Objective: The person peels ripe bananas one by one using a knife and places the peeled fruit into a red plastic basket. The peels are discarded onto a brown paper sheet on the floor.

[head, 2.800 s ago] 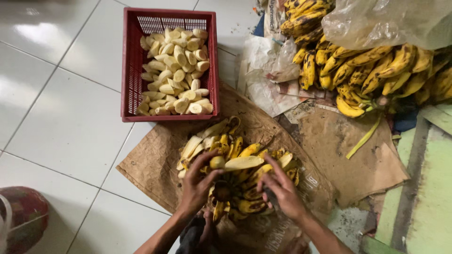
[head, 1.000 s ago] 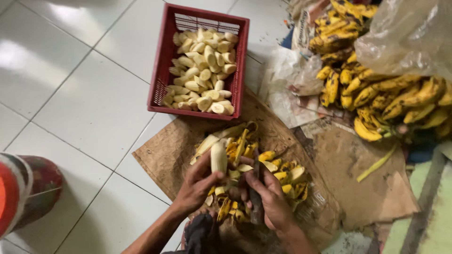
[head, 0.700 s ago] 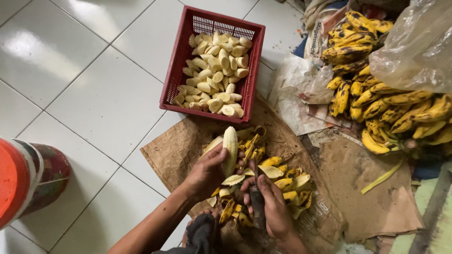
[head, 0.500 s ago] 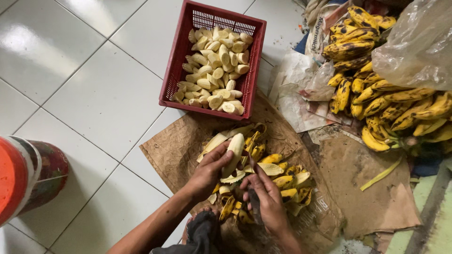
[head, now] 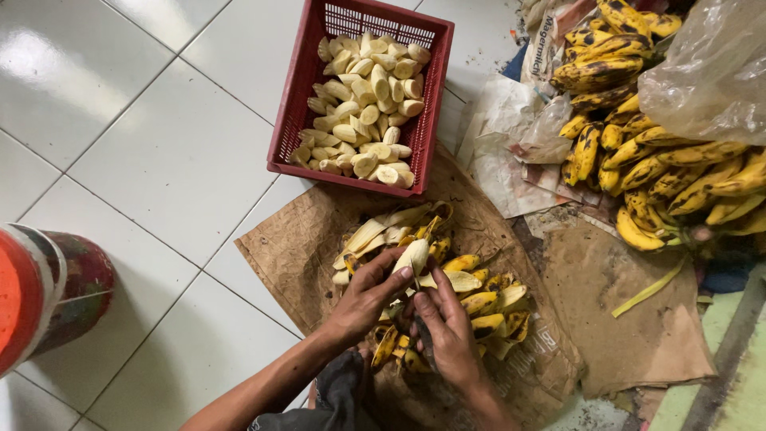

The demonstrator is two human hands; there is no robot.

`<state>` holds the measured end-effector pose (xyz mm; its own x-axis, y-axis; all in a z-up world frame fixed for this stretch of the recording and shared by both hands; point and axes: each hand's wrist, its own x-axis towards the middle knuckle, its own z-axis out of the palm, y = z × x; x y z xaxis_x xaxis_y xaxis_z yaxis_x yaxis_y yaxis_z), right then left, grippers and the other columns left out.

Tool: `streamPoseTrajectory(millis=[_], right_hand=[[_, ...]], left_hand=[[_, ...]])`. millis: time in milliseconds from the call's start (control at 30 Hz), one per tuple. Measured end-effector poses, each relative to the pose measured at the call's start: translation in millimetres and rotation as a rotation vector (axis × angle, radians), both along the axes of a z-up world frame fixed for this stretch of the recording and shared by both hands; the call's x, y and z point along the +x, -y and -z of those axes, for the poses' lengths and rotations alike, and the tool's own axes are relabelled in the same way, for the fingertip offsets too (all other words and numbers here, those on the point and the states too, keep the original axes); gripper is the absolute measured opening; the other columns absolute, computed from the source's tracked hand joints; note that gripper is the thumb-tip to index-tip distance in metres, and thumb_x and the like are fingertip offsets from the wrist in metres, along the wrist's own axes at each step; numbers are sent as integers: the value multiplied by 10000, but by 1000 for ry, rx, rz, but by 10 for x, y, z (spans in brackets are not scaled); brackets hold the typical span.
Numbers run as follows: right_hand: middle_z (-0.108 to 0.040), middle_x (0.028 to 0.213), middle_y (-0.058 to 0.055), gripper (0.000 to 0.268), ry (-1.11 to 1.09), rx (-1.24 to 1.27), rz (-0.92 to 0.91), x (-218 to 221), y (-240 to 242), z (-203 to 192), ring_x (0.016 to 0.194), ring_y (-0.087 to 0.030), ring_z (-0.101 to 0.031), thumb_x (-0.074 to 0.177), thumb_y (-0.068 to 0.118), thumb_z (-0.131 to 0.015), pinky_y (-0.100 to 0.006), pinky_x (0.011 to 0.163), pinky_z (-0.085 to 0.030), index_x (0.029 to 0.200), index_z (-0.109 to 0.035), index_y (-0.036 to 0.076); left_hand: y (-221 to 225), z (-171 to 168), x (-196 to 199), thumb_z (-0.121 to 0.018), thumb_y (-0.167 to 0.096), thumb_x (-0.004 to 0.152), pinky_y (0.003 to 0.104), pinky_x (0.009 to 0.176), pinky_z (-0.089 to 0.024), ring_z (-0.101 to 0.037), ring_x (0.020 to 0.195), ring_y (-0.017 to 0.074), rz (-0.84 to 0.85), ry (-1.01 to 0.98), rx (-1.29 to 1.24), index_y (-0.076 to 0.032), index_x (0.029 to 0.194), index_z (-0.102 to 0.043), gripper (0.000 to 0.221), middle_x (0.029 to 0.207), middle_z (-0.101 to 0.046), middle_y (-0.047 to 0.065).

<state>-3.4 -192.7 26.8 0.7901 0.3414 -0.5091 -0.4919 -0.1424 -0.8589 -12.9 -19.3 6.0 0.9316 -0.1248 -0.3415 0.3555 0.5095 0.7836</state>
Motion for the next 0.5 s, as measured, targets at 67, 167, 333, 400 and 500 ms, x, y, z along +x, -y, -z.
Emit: streamPoseTrajectory(millis=[67, 167, 333, 400, 500], right_hand=[[-635, 881, -31, 796, -2, -37, 3, -6, 1, -2, 652, -78, -566, 975, 369, -563, -222, 489, -449, 1628, -204, 91], [-649, 902, -29, 760, -14, -51, 11, -22, 14, 17, 665, -76, -557, 984, 343, -555, -223, 502, -444, 1614, -220, 83], [-646, 893, -49, 647, 79, 89, -47, -39, 51, 150, 785, -89, -610, 1054, 283, -523, -222, 692, -512, 1607, -328, 9], [-620, 1201, 48, 631, 138, 55, -61, 9, 20, 250, 1060, -48, -616, 1066, 263, -514, -210, 916, -503, 1609, -316, 10], [-626, 1328, 93, 616, 103, 116, -29, 9, -10, 329, 1172, -8, -613, 1058, 255, -510, -184, 985, -504, 1591, -326, 5]], left_hand=[[12, -20, -8, -619, -363, 979, 381, 1083, -487, -604, 1256, 239, 7, -1, -6, -51, 1504, -472, 628, 1369, -630, 151], [22, -14, -17, -610, -395, 956, 385, 1087, -510, -619, 1276, 220, 39, -83, 103, -79, 1506, -478, 648, 1388, -626, 114], [75, 20, -34, -676, -433, 905, 424, 965, -587, -692, 1115, 251, -12, -107, 191, -57, 1381, -605, 610, 1219, -724, 160], [96, -1, -56, -702, -440, 866, 434, 893, -618, -725, 1028, 259, -11, -170, 253, -67, 1325, -651, 594, 1142, -759, 161], [72, -69, 9, -705, -453, 853, 432, 821, -596, -723, 933, 258, 15, -234, 321, -78, 1270, -700, 561, 1092, -785, 151]])
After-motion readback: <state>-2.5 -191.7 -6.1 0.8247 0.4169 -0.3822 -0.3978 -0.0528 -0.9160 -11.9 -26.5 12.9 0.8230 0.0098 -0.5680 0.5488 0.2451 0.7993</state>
